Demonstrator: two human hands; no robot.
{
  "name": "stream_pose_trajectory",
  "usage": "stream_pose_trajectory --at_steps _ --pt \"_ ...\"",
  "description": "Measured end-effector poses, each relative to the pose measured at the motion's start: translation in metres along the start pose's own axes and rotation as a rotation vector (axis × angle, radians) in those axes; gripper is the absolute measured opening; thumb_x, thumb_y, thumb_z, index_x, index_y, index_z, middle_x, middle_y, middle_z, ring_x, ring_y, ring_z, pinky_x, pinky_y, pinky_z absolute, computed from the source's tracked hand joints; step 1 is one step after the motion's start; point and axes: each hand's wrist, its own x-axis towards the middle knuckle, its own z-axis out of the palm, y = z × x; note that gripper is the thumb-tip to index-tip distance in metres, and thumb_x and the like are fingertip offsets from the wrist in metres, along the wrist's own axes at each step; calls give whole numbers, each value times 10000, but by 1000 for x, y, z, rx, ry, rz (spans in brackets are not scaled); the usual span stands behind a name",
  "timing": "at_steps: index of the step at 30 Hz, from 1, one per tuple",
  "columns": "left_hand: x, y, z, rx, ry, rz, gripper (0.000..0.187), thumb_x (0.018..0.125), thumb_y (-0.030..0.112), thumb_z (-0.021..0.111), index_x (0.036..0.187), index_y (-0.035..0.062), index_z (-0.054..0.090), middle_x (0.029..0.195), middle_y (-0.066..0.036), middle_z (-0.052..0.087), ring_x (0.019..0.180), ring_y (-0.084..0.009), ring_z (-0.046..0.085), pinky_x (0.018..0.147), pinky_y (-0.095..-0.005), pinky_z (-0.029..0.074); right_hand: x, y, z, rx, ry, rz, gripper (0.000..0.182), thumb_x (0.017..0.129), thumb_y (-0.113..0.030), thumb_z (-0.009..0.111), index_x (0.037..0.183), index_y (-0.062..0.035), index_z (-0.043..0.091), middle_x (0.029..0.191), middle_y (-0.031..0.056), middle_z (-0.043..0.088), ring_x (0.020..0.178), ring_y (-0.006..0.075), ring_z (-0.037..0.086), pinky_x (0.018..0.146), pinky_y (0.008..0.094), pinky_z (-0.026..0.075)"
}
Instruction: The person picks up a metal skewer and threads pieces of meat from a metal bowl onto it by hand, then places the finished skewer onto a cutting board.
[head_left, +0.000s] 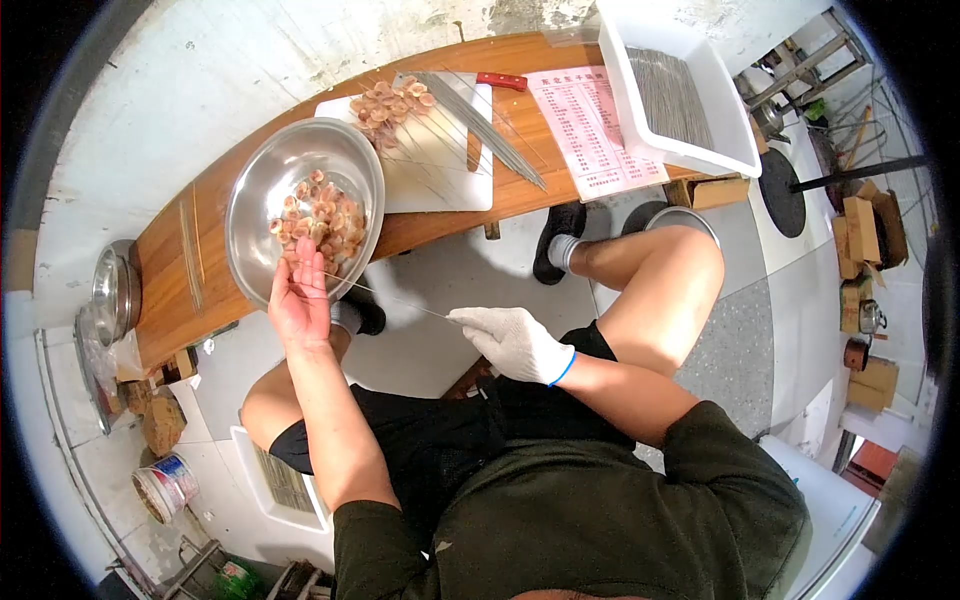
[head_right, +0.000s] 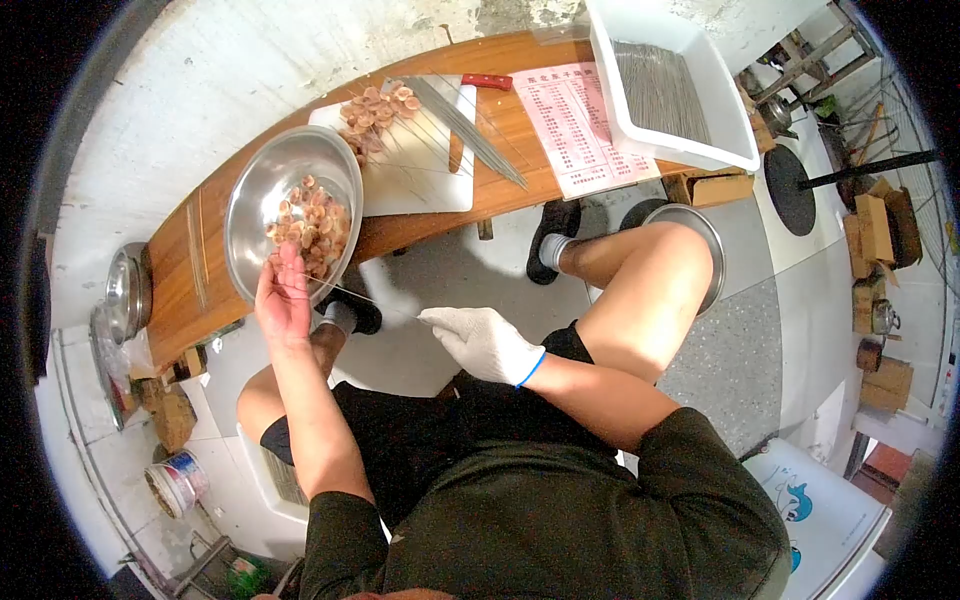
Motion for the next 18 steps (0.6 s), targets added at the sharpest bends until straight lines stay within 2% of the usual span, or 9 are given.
stream_pose_trajectory --at_steps 12,18 --pt "1 -6 -5 33 17 38 283 1006 154 463 1204 -45 496 1234 -199 590 1144 -264 599 1007 -392 488 0 2 2 -14 19 -4 288 917 -115 541 1171 1 614 1092 213 658 1030 346 641 897 366 511" --pt "-1 -5 -3 42 6 54 284 1003 166 480 1197 -40 510 1233 -199 591 1131 -265 605 987 -386 502 1 -6 0 -12 -4 76 282 920 -111 541 1167 4 616 1076 219 662 1028 341 646 891 365 511"
